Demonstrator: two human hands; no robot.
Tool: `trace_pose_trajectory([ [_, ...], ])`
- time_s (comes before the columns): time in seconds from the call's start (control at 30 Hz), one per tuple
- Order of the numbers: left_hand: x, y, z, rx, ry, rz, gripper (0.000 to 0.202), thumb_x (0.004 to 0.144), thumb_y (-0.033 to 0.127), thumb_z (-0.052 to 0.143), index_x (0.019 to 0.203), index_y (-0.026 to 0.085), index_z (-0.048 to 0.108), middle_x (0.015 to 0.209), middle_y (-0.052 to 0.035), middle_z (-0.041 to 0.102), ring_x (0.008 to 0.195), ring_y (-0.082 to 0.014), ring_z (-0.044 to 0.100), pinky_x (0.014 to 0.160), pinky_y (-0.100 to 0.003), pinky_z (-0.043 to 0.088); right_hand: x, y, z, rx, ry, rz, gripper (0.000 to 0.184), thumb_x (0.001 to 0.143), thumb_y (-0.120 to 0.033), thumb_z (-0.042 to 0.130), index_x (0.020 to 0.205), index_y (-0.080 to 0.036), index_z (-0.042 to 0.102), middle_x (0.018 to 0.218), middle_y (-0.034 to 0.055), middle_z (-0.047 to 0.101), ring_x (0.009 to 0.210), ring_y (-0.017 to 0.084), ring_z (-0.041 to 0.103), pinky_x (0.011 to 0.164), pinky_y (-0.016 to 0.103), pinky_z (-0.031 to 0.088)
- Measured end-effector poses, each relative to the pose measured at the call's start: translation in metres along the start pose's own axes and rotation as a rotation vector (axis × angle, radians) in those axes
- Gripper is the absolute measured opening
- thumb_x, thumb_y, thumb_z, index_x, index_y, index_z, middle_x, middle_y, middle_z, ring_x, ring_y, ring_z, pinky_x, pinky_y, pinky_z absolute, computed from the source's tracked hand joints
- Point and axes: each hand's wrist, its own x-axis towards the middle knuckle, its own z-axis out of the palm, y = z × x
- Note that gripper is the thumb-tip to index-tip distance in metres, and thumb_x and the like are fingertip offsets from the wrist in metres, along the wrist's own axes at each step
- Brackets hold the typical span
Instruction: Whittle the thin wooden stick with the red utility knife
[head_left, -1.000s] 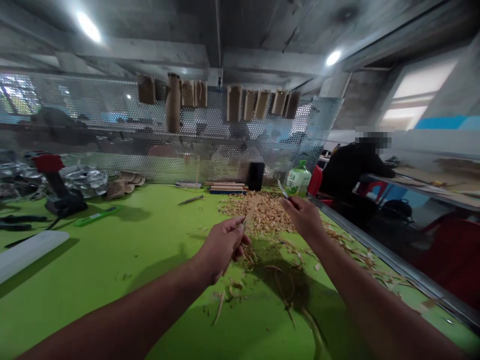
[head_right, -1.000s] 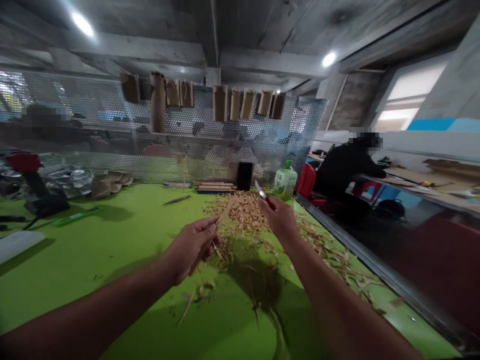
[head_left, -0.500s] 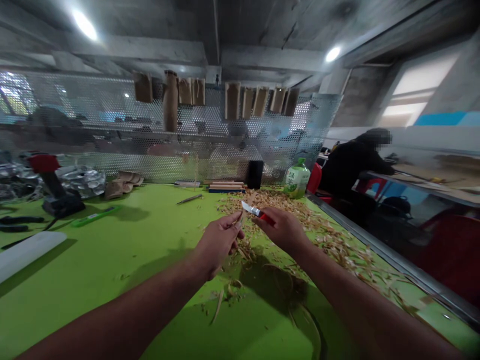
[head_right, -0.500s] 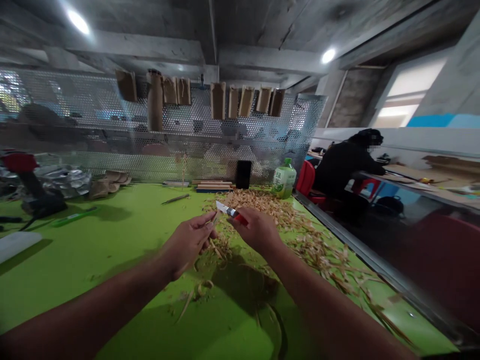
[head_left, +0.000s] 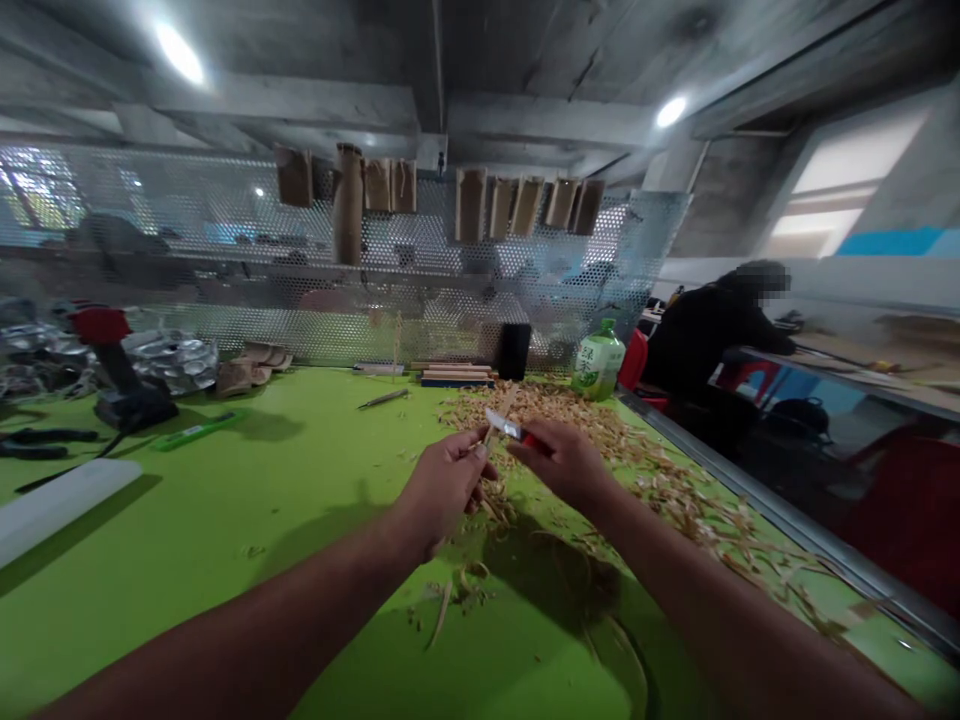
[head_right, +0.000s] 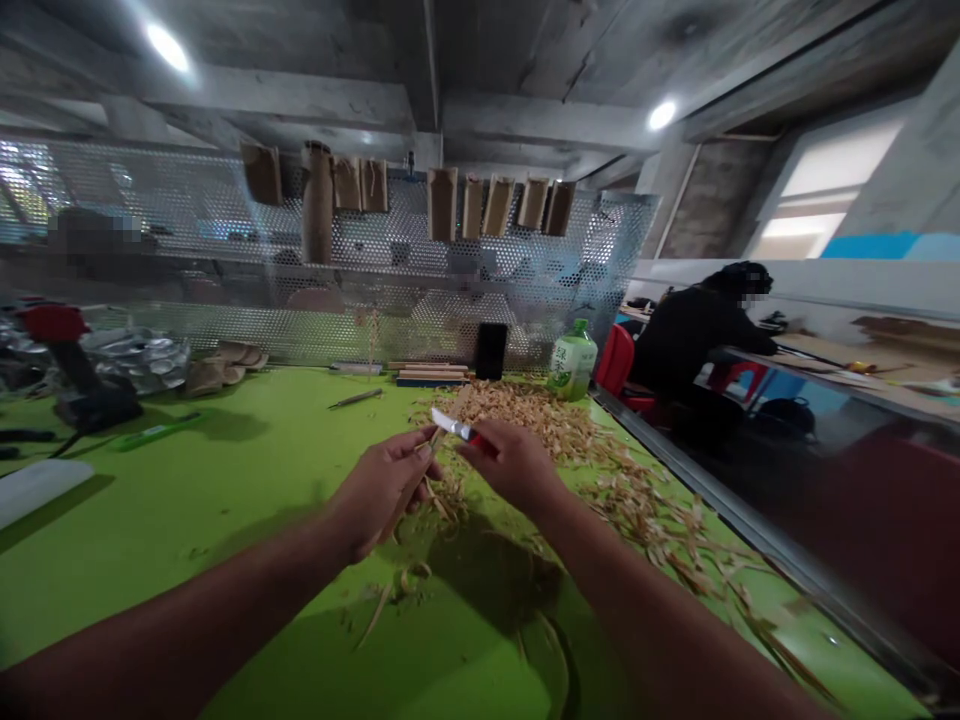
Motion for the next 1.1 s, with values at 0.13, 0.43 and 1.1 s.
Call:
trace_pose_trajectory([
  [0.13, 0.002, -0.003, -0.001, 0.055, 0.036, 0.044, 0.036, 0.089, 0.02, 0.052, 0.123, 0.019, 0.063, 0.075, -0.0004, 0.06, 0.052, -0.007, 0.043, 0.049, -0.02, 0.034, -0.003, -0.012, 0.006, -0.078, -0.019, -0.003, 0.032, 0.088, -0.046, 0.052, 0.069, -0.02, 0.051, 0.063, -0.0009, 0.051, 0.058, 0.013, 0.045, 0.055, 0.025, 0.028],
  [0.43, -0.003, -0.01, -0.001, 0.01, -0.116, 0.051, 0.046, 0.09, 0.018, 0.051, 0.135, 0.022, 0.053, 0.079, -0.0012, 0.062, 0.055, -0.0074, 0.045, 0.05, -0.02, 0.038, 0.012, 0.056, -0.023, -0.099, 0.206, 0.321, 0.041, 0.086, -0.051, 0.049, 0.058, -0.021, 0.044, 0.051, -0.0031, 0.041, 0.049, 0.012, 0.037, 0.05, 0.027, 0.023],
  [1.1, 0.0, -0.004, -0.002, -0.05, -0.123, 0.061, 0.055, 0.082, 0.013, 0.058, 0.136, 0.019, 0.051, 0.06, 0.0066, 0.044, 0.046, -0.005, 0.035, 0.042, -0.017, 0.03, 0.0, 0.002, 0.001, -0.039, 0.065, 0.043, 0.033, 0.088, -0.046, 0.051, 0.068, -0.02, 0.05, 0.061, -0.0016, 0.049, 0.057, 0.012, 0.043, 0.054, 0.025, 0.028],
])
